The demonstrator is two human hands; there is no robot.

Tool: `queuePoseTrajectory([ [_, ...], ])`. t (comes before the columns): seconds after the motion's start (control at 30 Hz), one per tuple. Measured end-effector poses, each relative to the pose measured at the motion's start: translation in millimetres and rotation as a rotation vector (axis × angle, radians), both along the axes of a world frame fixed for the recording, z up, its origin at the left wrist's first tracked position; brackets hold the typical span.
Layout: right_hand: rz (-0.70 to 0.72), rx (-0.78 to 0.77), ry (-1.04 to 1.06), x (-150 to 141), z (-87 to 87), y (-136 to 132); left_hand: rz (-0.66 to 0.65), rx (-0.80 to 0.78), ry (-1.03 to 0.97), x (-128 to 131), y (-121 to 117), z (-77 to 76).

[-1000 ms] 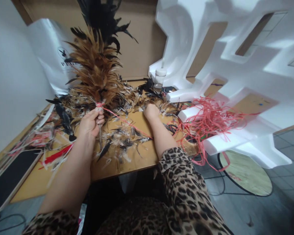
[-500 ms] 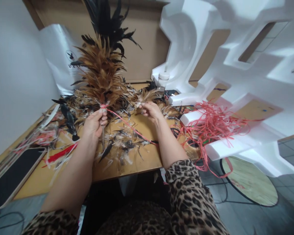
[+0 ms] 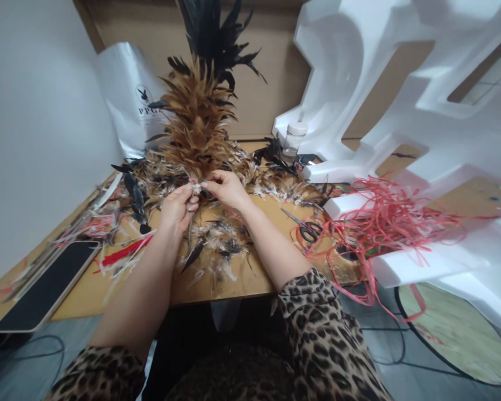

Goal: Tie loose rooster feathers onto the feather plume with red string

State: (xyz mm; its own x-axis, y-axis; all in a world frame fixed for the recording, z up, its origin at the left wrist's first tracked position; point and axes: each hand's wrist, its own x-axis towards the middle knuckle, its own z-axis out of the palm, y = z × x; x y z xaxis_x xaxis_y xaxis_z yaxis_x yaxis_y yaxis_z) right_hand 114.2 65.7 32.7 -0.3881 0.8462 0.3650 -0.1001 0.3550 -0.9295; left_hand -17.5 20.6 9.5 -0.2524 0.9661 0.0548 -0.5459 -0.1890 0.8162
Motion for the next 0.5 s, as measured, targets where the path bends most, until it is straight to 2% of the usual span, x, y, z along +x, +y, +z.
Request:
queuePoseTrajectory([
  [0.5,-0.078,-0.114,0.172,-17.0,-18.3,1.0,0.024,0.035,0.074,4.1,-3.0,0.7],
])
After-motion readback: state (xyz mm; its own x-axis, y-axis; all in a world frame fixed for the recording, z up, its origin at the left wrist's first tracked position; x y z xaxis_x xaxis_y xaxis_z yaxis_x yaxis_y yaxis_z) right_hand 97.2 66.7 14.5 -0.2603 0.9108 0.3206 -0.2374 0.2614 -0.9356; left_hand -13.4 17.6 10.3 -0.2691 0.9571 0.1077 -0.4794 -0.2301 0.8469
